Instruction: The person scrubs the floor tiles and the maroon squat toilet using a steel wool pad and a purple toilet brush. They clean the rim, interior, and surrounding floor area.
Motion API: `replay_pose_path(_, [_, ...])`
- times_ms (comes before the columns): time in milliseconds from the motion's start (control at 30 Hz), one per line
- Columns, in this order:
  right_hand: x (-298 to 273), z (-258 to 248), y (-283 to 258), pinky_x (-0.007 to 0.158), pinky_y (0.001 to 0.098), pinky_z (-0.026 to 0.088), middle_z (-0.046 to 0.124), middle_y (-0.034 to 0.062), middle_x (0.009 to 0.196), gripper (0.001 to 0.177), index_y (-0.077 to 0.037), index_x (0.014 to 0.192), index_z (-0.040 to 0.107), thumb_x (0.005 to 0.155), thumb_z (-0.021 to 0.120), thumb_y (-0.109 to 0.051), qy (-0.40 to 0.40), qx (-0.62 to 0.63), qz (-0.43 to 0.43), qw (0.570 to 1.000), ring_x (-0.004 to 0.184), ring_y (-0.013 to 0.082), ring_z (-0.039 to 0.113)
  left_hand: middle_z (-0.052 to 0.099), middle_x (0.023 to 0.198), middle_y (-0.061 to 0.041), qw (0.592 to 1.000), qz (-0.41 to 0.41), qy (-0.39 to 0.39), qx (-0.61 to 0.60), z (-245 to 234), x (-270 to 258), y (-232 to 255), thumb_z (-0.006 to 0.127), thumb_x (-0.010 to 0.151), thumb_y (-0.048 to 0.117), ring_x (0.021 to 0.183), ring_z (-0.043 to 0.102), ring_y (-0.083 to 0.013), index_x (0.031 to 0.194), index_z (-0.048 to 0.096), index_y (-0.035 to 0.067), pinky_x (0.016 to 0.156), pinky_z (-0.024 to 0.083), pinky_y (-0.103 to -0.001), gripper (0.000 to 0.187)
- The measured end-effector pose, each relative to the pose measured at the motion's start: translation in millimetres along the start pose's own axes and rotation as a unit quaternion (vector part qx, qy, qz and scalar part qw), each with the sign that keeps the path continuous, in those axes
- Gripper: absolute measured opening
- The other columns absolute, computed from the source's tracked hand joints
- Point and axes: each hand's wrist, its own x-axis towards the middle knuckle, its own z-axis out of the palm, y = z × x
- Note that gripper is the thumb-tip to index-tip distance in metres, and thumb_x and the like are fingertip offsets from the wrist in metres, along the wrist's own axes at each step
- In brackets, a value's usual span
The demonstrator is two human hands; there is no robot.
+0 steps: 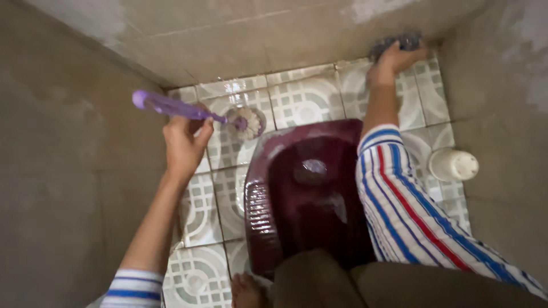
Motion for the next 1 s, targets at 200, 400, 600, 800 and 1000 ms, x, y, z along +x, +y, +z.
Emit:
replay_pose_path(200, [-183,40,26,0.109,0.0439,0.047,0.053,0.0261,0.137,0.066,0.005,0.138,0.037,0.078,0.066,0.005,-0.070,-0.076,0.070,0.992,0.123,0.0371,0.058,0.074,0.104,-0.014,0.999,-0.036,0.013,0.010,-5,-11,-9,0.072,0.094,-0.001,0.098,0.077,-0.0226,0.116,0.069,-0.005,0.088,0.063,-0.034,0.022])
replay_pose_path(400, [-260,72,5,0.115,0.0425,0.038,0.047,0.0286,0.143,0.077,0.009,0.140,0.032,0.076,0.074,-0.001,-0.191,-0.139,0.191,0.953,0.131,0.0374,0.051,0.072,0.106,-0.016,1.000,-0.004,0.012,-0.007,7,3,-1,0.072,0.097,-0.001,0.098,0.076,-0.0220,0.118,0.066,-0.007,0.085,0.064,-0.034,0.022])
replay_pose_path(600, [-31,-7,11,0.108,0.0395,0.051,0.053,0.0188,0.136,0.070,-0.002,0.143,0.030,0.082,0.053,0.021,-0.062,0.194,0.172,0.964,0.115,0.0302,0.060,0.074,0.106,-0.014,1.000,-0.021,0.005,0.017,7,5,2,0.071,0.096,-0.001,0.101,0.078,-0.0231,0.117,0.067,-0.005,0.089,0.064,-0.034,0.022])
replay_pose_path(800, [-36,5,-24,0.099,0.0455,0.054,0.049,0.0237,0.135,0.064,0.005,0.144,0.029,0.087,0.058,0.007,0.019,-0.024,0.064,0.997,0.114,0.0343,0.060,0.072,0.108,-0.016,1.000,-0.010,0.001,-0.009,5,6,7,0.071,0.095,-0.002,0.103,0.077,-0.0245,0.117,0.066,-0.006,0.091,0.064,-0.036,0.023])
replay_pose_path(1000, [-245,46,-78,0.111,0.0550,0.035,0.048,0.0304,0.129,0.056,0.009,0.132,0.041,0.085,0.066,-0.005,-0.103,-0.202,-0.100,0.969,0.121,0.0445,0.048,0.074,0.107,-0.015,1.000,-0.005,-0.008,0.012,12,13,2,0.071,0.098,-0.002,0.102,0.078,-0.0261,0.119,0.064,-0.006,0.089,0.064,-0.036,0.023])
